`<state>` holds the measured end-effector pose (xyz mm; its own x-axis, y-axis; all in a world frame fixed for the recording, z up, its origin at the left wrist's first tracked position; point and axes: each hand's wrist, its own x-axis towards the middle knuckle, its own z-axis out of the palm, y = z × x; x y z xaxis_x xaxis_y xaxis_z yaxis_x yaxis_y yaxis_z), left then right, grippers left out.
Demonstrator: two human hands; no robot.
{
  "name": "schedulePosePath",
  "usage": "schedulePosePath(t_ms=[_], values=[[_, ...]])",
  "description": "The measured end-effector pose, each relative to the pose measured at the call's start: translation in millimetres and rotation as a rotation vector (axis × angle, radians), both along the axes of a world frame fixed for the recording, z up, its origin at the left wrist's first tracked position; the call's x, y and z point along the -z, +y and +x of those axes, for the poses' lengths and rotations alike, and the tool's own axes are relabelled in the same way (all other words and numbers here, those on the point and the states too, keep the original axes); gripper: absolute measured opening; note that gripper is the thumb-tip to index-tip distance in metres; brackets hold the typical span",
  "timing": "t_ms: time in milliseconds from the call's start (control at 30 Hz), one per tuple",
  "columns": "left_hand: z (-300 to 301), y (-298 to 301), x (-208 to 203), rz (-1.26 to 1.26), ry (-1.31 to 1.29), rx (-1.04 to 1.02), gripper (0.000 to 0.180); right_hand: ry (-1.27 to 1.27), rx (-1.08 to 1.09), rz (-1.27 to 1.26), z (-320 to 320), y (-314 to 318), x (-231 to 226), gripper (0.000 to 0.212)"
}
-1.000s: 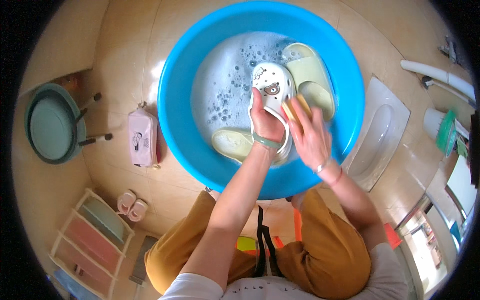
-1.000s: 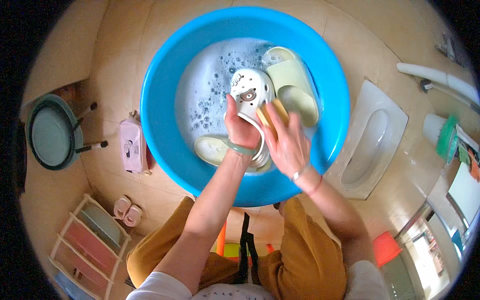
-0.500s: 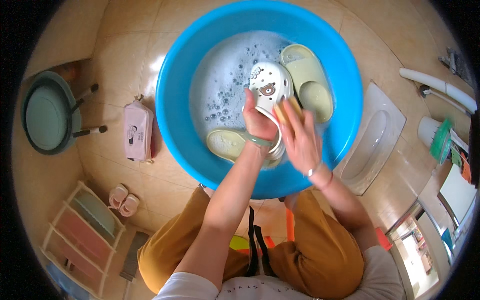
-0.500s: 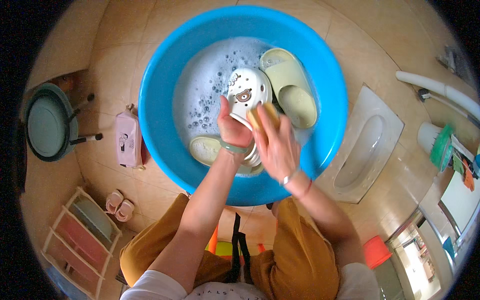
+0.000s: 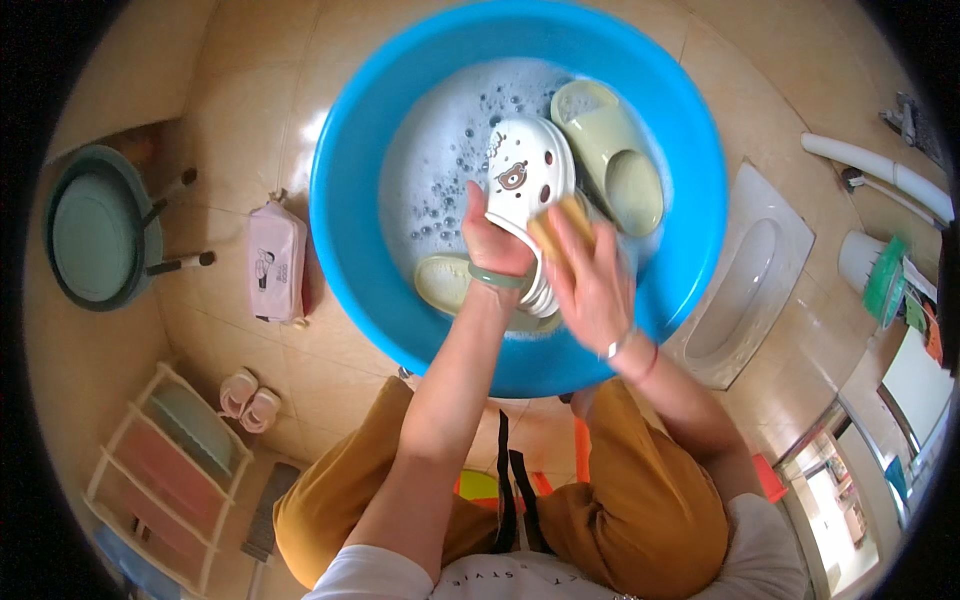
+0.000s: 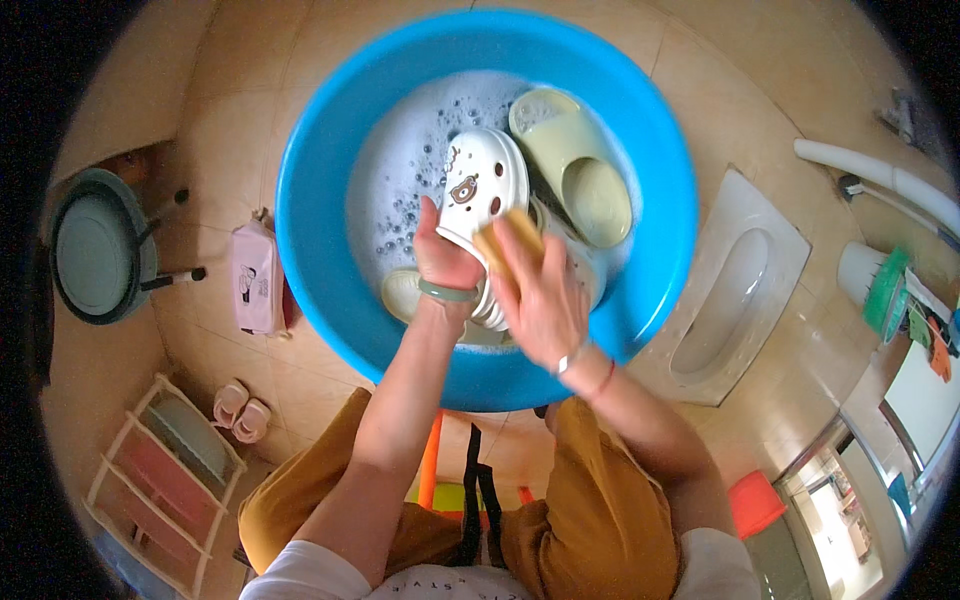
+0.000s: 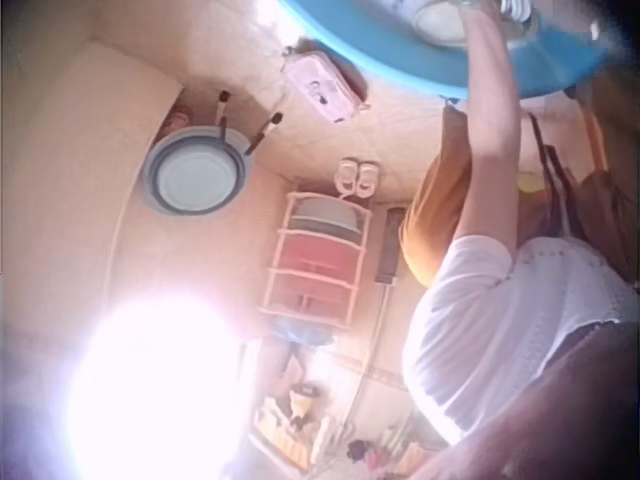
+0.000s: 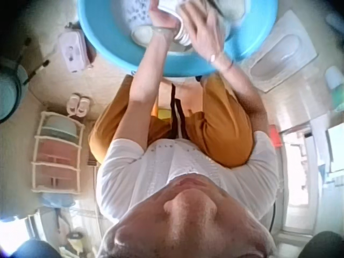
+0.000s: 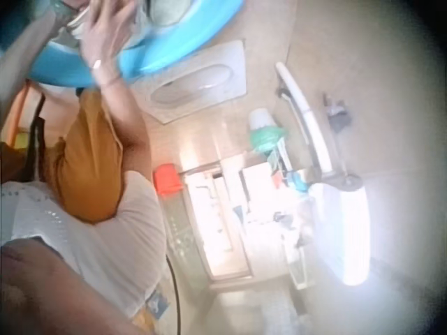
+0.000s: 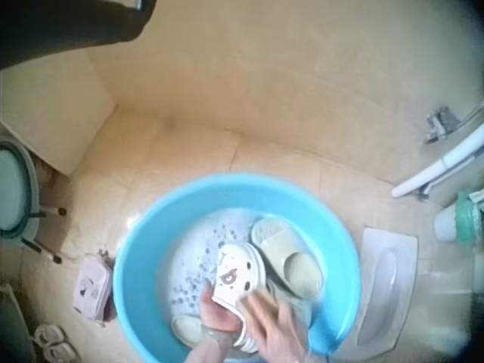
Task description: The person sits on a small stool and washes a pair of white slippers in a blue basin filled with soapy water. Using a sponge, they scrub the soles, sides, and tops of the slippers, repeatedly dipping them into the water to rinse and clean them.
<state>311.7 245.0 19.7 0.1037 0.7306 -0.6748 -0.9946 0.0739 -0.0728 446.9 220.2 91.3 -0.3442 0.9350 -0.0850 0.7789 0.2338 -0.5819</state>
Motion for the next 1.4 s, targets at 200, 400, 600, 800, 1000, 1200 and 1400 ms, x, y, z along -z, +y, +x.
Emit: schedulePosePath(t_ms=[200, 400, 600, 800, 1000, 1200, 1400], values=[[2.9, 5.8, 0.8, -0.011, 0.070, -0.034, 0.061, -0.088, 0.091, 0.063, -23.9, 60.0, 24.5, 0.051], [-1.6, 8.7, 3.3, 0.026, -0.048, -0.035, 0.064, -0.115, 0.099, 0.066, -21.5, 85.0, 26.6, 0.049], [2.2, -2.8, 6.8, 0.055, 0.014, -0.034, 0.064, -0.040, -0.024, -0.047, 6.0, -2.7, -2.4, 0.057], [3.6, 14.8, -9.4, -0.104, 0.302, 0.183, 0.043, -0.292, -0.055, 0.107, -34.8, 141.9, 50.1, 0.049], [-10.0, -2.0, -19.9, -0.221, 0.861, 0.385, 0.035, -0.303, -0.328, 0.032, -34.4, 182.0, 108.8, 0.049], [-19.0, 0.7, -14.8, 0.098, 0.408, 0.267, 0.066, -0.374, -0.235, 0.024, -29.9, 174.8, 125.2, 0.043], [-22.7, 7.4, -15.0, 0.228, 0.217, 0.133, 0.094, 0.301, -0.061, -0.062, -22.1, 114.2, 31.1, 0.041]])
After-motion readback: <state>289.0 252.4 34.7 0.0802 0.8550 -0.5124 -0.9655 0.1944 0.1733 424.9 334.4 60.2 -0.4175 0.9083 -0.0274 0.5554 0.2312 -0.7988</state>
